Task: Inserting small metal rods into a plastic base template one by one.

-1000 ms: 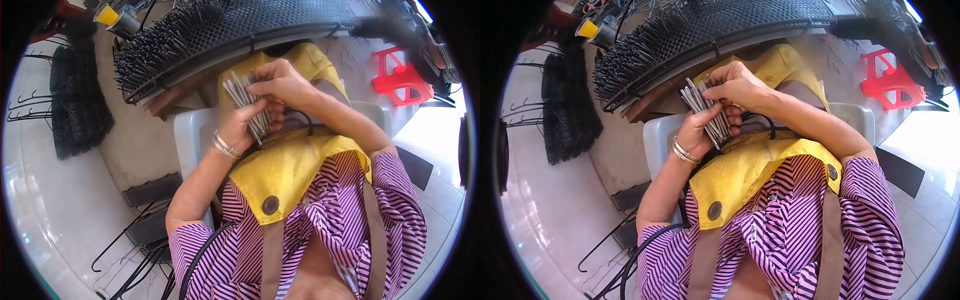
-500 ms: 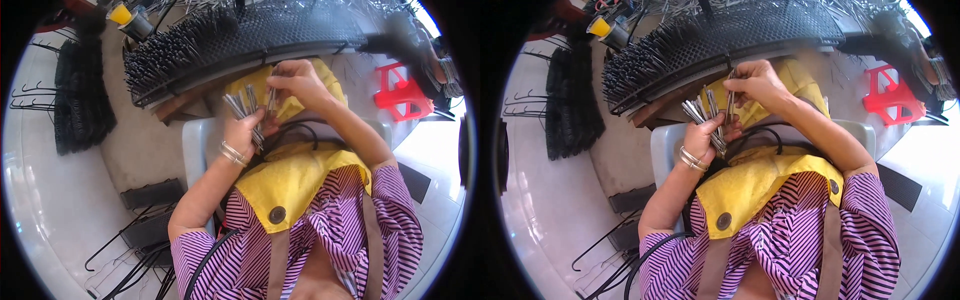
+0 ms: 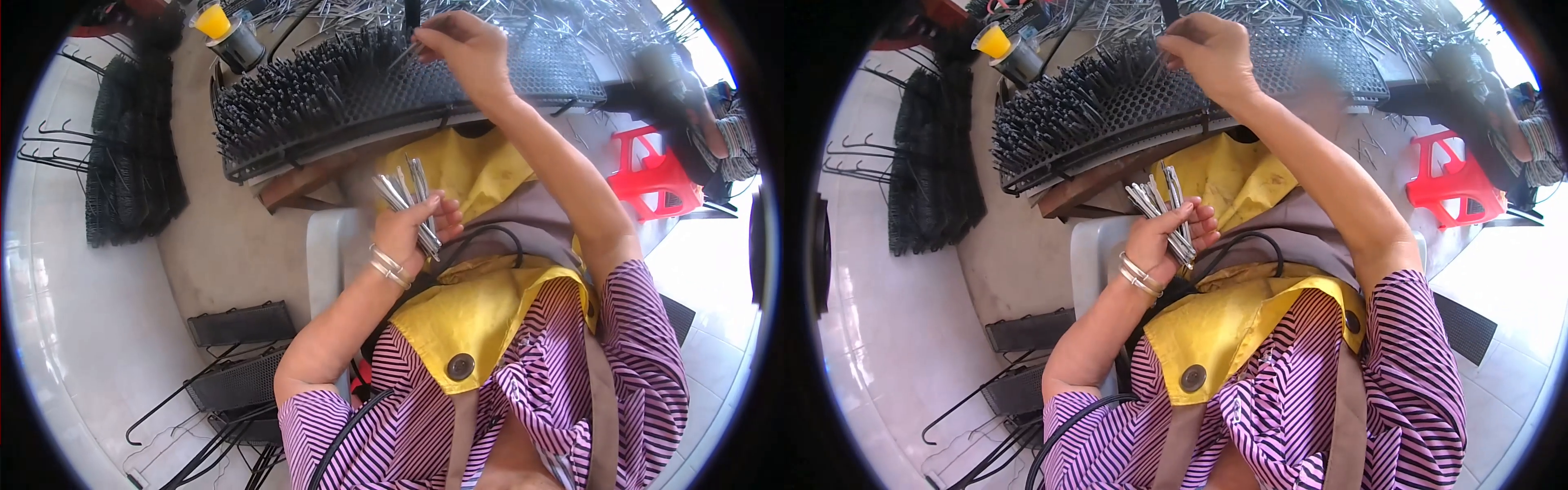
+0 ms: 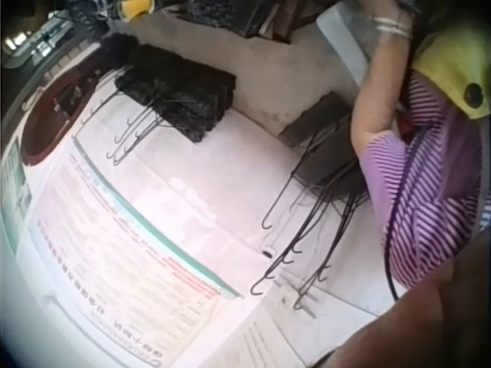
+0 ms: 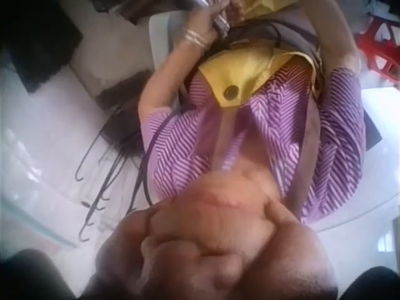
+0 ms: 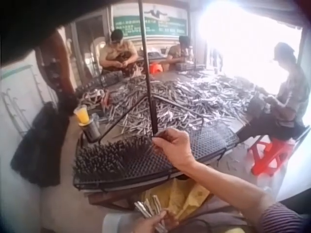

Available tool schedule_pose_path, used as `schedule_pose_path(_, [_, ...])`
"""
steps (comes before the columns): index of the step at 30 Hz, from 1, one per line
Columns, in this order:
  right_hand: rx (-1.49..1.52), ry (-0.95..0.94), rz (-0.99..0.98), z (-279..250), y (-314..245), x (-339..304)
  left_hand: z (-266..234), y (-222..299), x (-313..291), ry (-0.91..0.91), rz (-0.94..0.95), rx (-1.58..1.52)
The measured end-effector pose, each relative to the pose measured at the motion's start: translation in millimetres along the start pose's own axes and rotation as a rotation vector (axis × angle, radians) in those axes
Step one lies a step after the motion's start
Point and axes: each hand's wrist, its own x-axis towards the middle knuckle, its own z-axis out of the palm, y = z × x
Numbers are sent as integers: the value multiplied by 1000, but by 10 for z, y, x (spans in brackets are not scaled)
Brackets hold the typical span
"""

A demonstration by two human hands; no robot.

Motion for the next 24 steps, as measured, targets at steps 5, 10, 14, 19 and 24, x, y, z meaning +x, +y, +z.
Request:
schedule_pose_path(5, [43, -77, -113, 177, 244, 162, 6, -10, 8, -30, -22, -5])
schedule_pose_path(10, [-95, -129, -180, 353, 222, 189, 12, 1, -5, -39, -24, -15])
schedule_pose_path(14, [-402, -160, -434, 391, 257, 257, 21, 8, -8, -42, -25, -10])
schedule_pose_path(19, [-497, -251, -597, 443, 270, 363, 76, 29, -39, -35, -4, 8])
schedule_pose_path(24, [-581, -253, -457, 516, 244, 335, 74, 25, -31, 4, -18, -14])
